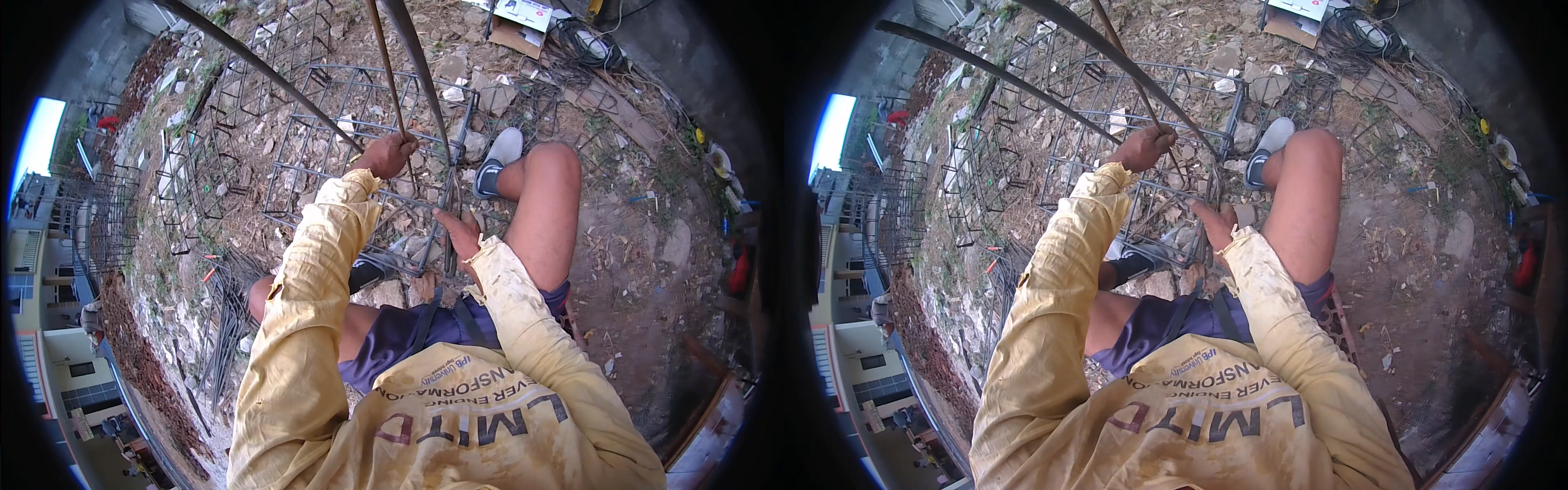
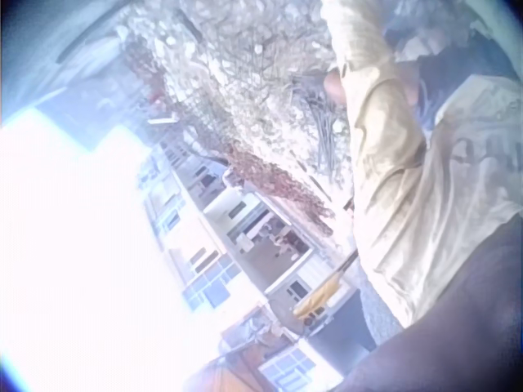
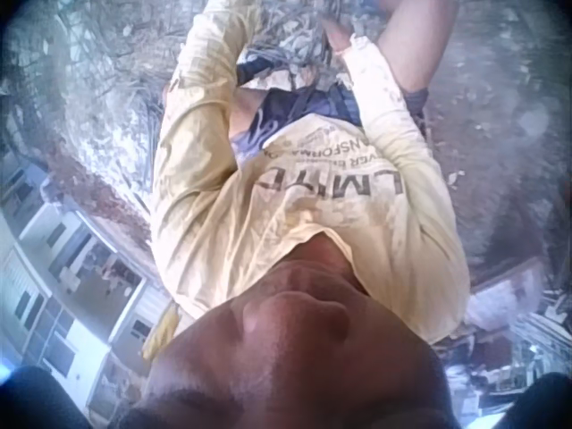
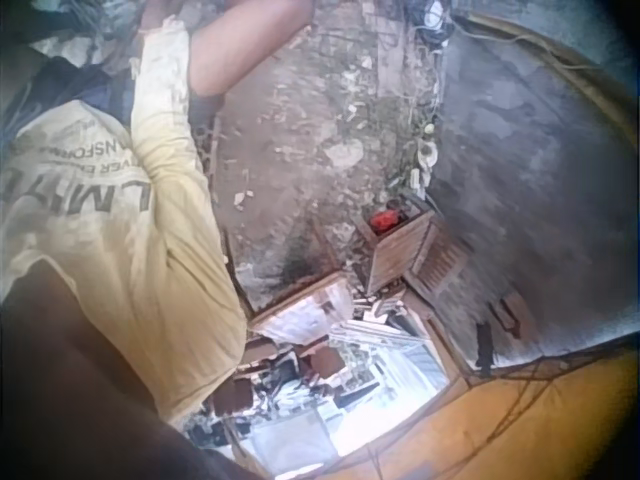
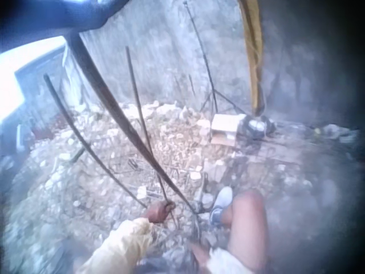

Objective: The person sits on the ground and uses a metal rod to twist wire ties around the intersections of a rebar grid, securing the structure. The person repeatedly reaches for ties, wraps them, and twists them to fasten the rebar pieces together.

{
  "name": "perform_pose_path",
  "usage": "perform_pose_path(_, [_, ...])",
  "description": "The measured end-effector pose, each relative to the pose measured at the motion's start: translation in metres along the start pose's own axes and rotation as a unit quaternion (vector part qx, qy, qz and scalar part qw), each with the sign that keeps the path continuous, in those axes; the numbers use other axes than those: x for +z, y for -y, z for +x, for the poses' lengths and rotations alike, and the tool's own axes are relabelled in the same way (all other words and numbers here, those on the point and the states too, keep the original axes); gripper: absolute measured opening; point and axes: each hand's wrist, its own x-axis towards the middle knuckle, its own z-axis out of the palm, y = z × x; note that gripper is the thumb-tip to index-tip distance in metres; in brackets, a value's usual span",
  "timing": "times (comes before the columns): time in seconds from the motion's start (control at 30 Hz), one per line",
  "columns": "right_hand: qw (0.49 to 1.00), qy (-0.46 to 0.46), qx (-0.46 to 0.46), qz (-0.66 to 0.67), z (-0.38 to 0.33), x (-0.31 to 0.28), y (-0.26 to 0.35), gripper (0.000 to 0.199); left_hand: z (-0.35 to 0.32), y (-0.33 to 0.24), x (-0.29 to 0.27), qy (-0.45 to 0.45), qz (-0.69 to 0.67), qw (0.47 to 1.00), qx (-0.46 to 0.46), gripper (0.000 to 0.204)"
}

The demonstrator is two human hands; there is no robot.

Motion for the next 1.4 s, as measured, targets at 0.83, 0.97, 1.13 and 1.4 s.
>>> perform_pose_path(0.83, [1.0, 0.018, -0.017, -0.016, -0.021, 0.0, 0.035, 0.053, 0.013, -0.033, 0.026, -0.018, 0.003, 0.999, 0.046, 0.019])
perform_pose_path(0.97, [0.998, 0.032, -0.053, -0.024, -0.025, -0.005, 0.044, 0.055, 0.01, -0.041, 0.016, 0.009, -0.042, 0.999, -0.001, 0.022])
perform_pose_path(1.13, [0.945, 0.104, -0.291, -0.111, -0.039, -0.014, 0.064, 0.04, 0.005, -0.042, 0.014, 0.028, -0.027, 0.999, 0.037, 0.023])
perform_pose_path(1.4, [0.833, -0.064, -0.496, -0.237, -0.056, 0.031, 0.126, 0.065, 0.017, -0.014, 0.041, 0.005, 0.006, 0.987, 0.161, 0.04])
